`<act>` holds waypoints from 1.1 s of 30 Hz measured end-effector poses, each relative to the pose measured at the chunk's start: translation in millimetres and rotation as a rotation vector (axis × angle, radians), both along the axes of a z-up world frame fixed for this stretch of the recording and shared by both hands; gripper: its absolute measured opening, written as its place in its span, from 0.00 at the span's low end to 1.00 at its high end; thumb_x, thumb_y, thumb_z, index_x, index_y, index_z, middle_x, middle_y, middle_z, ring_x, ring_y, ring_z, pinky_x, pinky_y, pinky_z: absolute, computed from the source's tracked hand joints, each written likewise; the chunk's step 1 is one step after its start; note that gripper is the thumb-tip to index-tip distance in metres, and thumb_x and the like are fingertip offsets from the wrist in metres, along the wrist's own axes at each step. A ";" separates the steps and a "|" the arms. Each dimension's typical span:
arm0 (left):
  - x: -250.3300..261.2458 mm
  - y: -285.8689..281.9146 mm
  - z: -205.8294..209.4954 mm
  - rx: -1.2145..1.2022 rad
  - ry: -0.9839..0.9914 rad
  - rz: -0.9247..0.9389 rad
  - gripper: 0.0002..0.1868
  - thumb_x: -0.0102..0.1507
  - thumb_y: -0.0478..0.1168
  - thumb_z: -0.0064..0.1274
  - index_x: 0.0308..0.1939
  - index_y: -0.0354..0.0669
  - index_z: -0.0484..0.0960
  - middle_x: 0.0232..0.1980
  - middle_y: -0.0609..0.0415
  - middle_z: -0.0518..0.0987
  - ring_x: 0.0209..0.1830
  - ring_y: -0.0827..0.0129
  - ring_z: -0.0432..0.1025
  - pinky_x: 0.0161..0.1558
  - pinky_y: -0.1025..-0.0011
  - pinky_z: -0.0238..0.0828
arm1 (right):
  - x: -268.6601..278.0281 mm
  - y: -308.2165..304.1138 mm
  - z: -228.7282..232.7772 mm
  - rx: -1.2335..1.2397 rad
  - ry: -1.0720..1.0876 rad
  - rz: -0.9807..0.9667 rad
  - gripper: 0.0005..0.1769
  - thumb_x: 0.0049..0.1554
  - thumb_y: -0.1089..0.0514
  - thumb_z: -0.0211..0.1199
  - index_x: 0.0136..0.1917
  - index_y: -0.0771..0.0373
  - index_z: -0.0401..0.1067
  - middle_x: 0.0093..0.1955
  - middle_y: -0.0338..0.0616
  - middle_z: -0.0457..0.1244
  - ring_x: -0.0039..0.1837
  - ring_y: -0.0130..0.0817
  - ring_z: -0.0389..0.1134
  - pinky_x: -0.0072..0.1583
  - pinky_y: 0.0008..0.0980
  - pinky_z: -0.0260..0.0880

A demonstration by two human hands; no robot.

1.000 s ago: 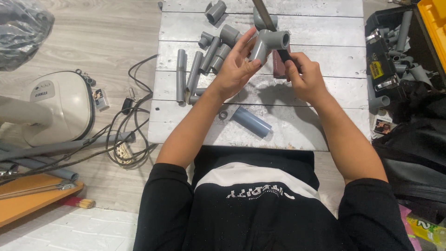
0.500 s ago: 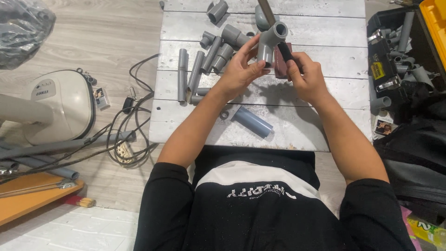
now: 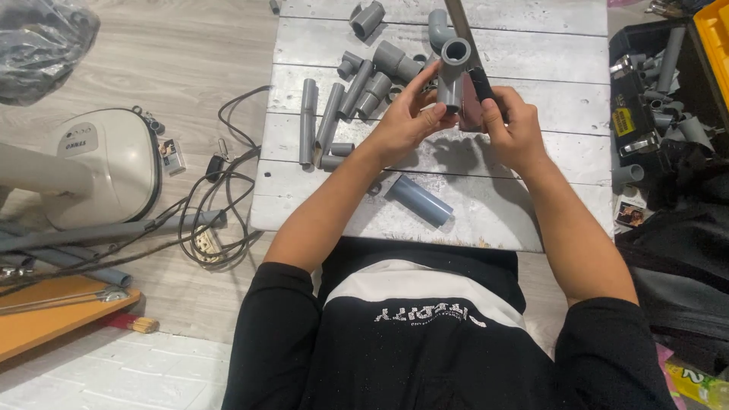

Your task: The person is cleaning and smoothing the edges of various PVC pipe fittings using a hacksaw blade for scraping and sandpaper for finishing.

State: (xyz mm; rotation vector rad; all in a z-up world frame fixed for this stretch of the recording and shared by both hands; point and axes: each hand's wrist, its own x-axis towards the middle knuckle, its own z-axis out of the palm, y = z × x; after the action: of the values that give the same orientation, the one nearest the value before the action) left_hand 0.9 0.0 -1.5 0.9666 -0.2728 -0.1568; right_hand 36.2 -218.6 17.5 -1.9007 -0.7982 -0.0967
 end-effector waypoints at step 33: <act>-3.4 -8.5 4.8 0.534 -0.024 0.365 0.15 0.66 0.45 0.54 0.50 0.41 0.72 0.43 0.49 0.81 0.36 0.69 0.80 0.42 0.73 0.80 | -6.0 11.0 3.3 -0.155 -0.189 -0.035 0.12 0.66 0.57 0.52 0.59 0.63 0.68 0.30 0.51 0.63 0.28 0.42 0.63 0.34 0.33 0.61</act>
State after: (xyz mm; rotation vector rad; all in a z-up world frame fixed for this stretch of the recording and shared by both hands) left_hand -2.5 -8.5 3.3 1.5306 -0.0692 0.1252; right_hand 30.2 -207.5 20.7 -2.0745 -0.9224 -0.2455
